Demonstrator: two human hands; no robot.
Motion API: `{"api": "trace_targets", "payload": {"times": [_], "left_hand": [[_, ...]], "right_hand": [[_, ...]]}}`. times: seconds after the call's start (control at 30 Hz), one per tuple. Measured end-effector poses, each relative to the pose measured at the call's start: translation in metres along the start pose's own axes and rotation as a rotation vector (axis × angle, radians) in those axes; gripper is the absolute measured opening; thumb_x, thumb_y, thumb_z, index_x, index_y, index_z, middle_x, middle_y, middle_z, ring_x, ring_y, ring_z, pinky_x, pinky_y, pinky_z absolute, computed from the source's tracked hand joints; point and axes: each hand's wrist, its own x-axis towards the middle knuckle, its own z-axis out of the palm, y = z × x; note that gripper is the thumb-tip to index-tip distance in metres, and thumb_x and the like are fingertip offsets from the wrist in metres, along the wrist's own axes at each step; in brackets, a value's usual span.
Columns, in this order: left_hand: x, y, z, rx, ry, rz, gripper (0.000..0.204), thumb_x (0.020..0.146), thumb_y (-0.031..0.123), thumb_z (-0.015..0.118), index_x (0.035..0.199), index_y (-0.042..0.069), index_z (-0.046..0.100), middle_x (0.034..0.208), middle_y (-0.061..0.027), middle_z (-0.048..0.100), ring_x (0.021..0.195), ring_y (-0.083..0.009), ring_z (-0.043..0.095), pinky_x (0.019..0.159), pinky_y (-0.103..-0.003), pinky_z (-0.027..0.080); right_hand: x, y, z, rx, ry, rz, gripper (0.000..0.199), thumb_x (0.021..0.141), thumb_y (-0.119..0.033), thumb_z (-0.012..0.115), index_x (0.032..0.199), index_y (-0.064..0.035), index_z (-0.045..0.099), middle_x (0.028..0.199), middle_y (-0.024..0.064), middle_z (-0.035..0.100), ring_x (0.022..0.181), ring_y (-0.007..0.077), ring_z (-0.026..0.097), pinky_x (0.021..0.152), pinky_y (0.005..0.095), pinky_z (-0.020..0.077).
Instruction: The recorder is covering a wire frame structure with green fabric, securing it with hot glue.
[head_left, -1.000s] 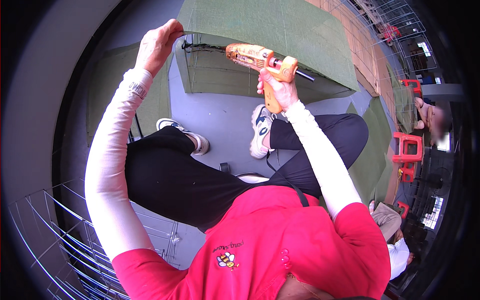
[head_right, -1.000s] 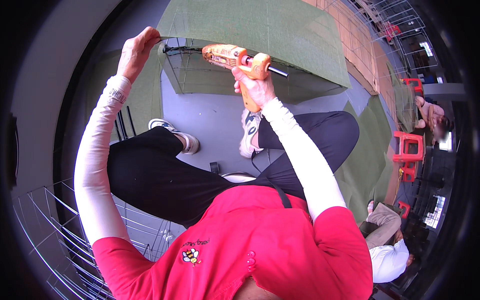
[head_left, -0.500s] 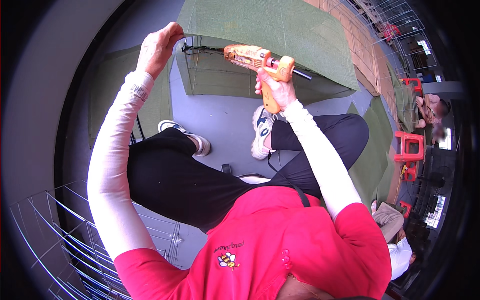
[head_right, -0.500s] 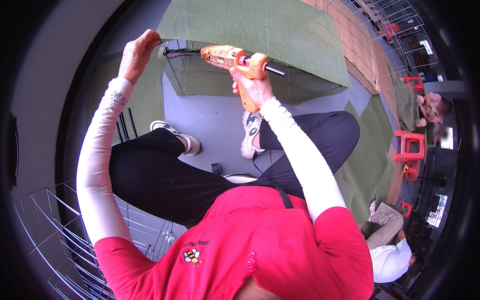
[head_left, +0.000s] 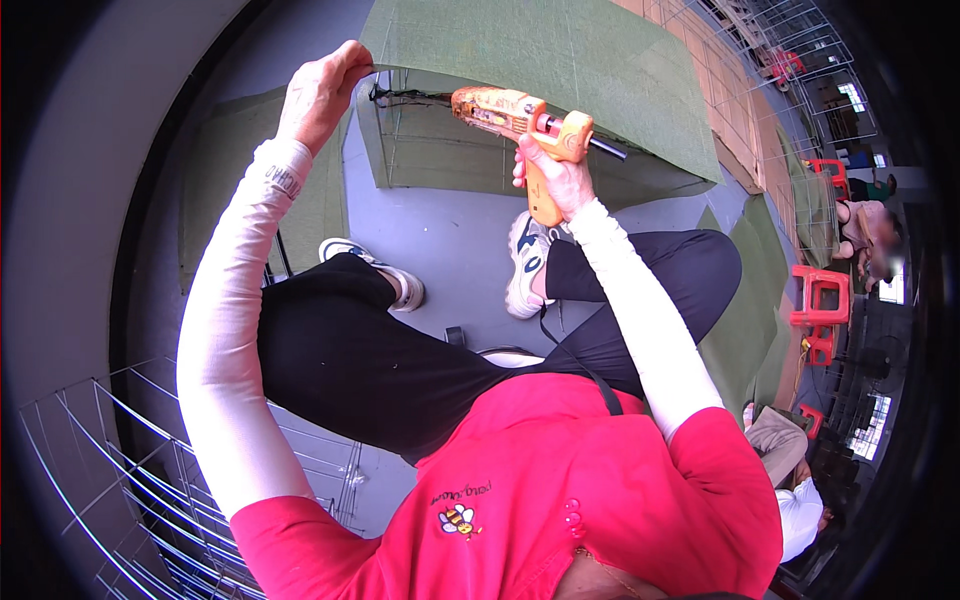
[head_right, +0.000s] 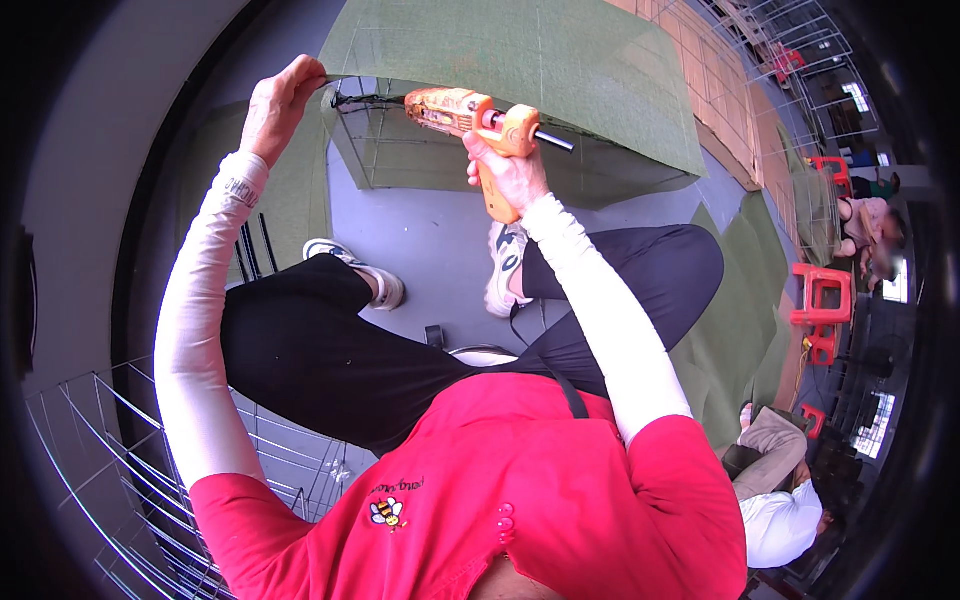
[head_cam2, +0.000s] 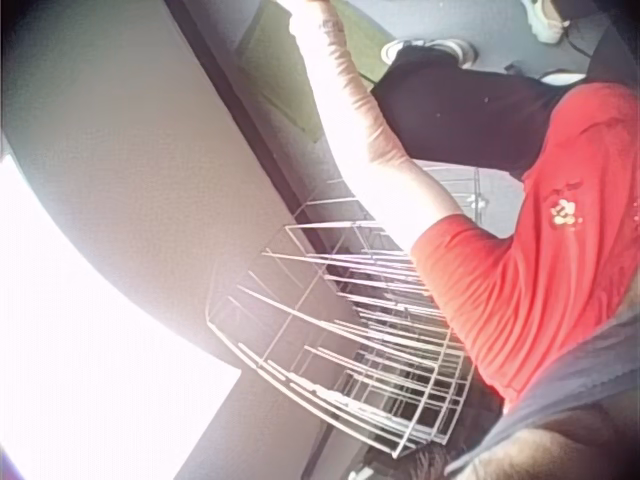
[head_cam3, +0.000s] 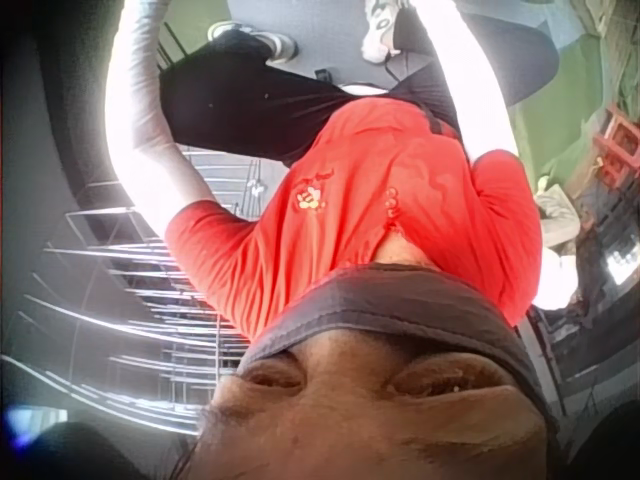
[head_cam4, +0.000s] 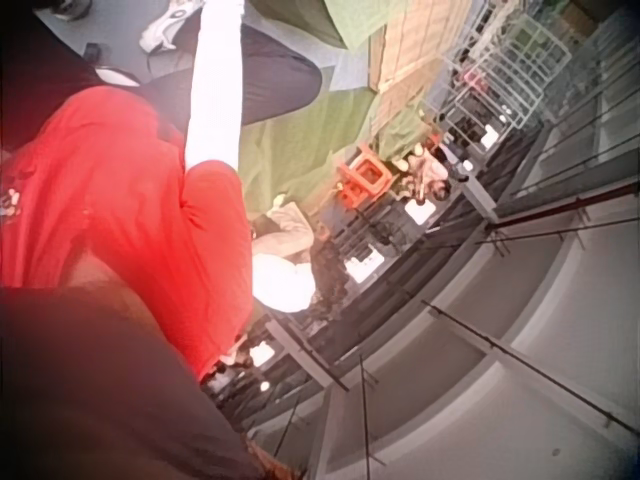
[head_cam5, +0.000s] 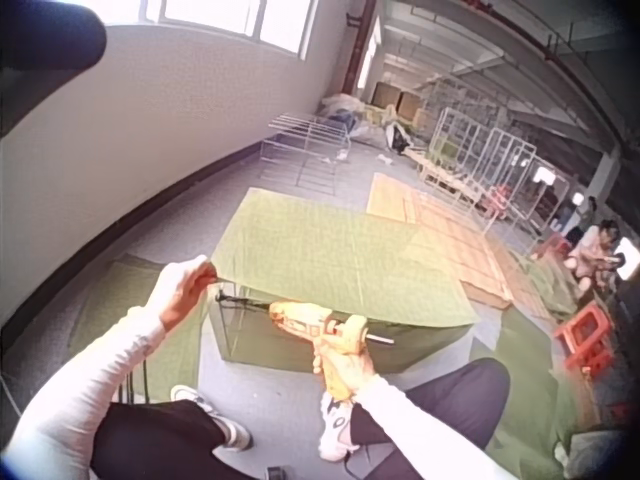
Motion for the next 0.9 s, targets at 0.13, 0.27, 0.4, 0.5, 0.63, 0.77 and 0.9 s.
{"api": "trace_targets", "payload": {"times": [0.13, 0.27, 0.4, 0.5, 0.63, 0.77, 0.9], "left_hand": [[0.003, 0.004, 0.000, -0.021, -0.009, -0.001, 0.009, 0.085, 0.011, 0.057, 0.089, 0.004, 0.054, 0.077, -0.0134, 0.061, 0.069, -0.0281, 0.061, 0.063, -0.031, 0.047], [0.001, 0.003, -0.001, 0.000, 0.001, 0.000, 0.009, 0.085, 0.010, 0.057, 0.089, 0.003, 0.053, 0.077, -0.0135, 0.061, 0.069, -0.0282, 0.061, 0.063, -0.031, 0.047], [0.001, 0.001, 0.000, -0.008, 0.007, 0.008, 0.009, 0.085, 0.010, 0.057, 0.090, 0.003, 0.053, 0.078, -0.0138, 0.061, 0.070, -0.0283, 0.061, 0.063, -0.031, 0.047], [0.002, 0.001, -0.002, -0.015, 0.017, 0.023, 0.010, 0.085, 0.010, 0.057, 0.090, 0.003, 0.053, 0.078, -0.0141, 0.061, 0.070, -0.0283, 0.061, 0.063, -0.031, 0.047], [0.003, 0.004, 0.000, -0.024, 0.029, 0.032, 0.010, 0.084, 0.010, 0.057, 0.090, 0.003, 0.053, 0.078, -0.0146, 0.061, 0.071, -0.0284, 0.061, 0.063, -0.031, 0.047], [0.006, 0.009, 0.000, -0.016, 0.027, 0.032, 0.011, 0.084, 0.010, 0.057, 0.091, 0.003, 0.053, 0.078, -0.0142, 0.061, 0.071, -0.0280, 0.062, 0.063, -0.031, 0.047], [0.009, 0.012, -0.002, -0.005, 0.024, 0.034, 0.011, 0.084, 0.010, 0.057, 0.091, 0.003, 0.053, 0.079, -0.0136, 0.061, 0.071, -0.0271, 0.062, 0.064, -0.031, 0.048]], "right_hand": [[0.005, 0.001, 0.014, 0.022, -0.001, -0.015, 0.029, 0.082, -0.025, 0.066, 0.096, -0.0034, 0.052, 0.074, 0.0055, 0.055, 0.060, 0.0139, 0.057, 0.053, 0.0284, 0.0509], [0.009, 0.003, 0.030, 0.072, -0.018, -0.019, 0.029, 0.081, -0.025, 0.066, 0.094, -0.0032, 0.053, 0.073, 0.0052, 0.055, 0.059, 0.0137, 0.057, 0.052, 0.0283, 0.0510], [0.011, 0.005, 0.034, 0.107, -0.004, -0.007, 0.031, 0.079, -0.022, 0.069, 0.097, -0.0034, 0.053, 0.071, 0.0029, 0.053, 0.056, 0.0115, 0.055, 0.049, 0.0261, 0.0483], [0.010, 0.007, 0.032, 0.142, 0.010, -0.028, 0.031, 0.079, -0.023, 0.069, 0.097, -0.0031, 0.053, 0.071, 0.0032, 0.054, 0.055, 0.0118, 0.055, 0.049, 0.0261, 0.0483], [0.010, 0.007, 0.034, 0.139, -0.004, -0.016, 0.031, 0.079, -0.023, 0.070, 0.096, -0.0029, 0.053, 0.071, 0.0035, 0.054, 0.055, 0.0120, 0.055, 0.050, 0.0261, 0.0485], [0.012, 0.008, 0.040, 0.090, -0.048, -0.012, 0.035, 0.081, -0.026, 0.066, 0.102, -0.0031, 0.050, 0.075, 0.0063, 0.055, 0.060, 0.0149, 0.057, 0.054, 0.0285, 0.0509], [0.011, 0.007, 0.047, 0.081, -0.063, 0.009, 0.035, 0.080, -0.026, 0.067, 0.101, -0.0033, 0.051, 0.075, 0.0060, 0.055, 0.060, 0.0149, 0.057, 0.054, 0.0291, 0.0509]]}}
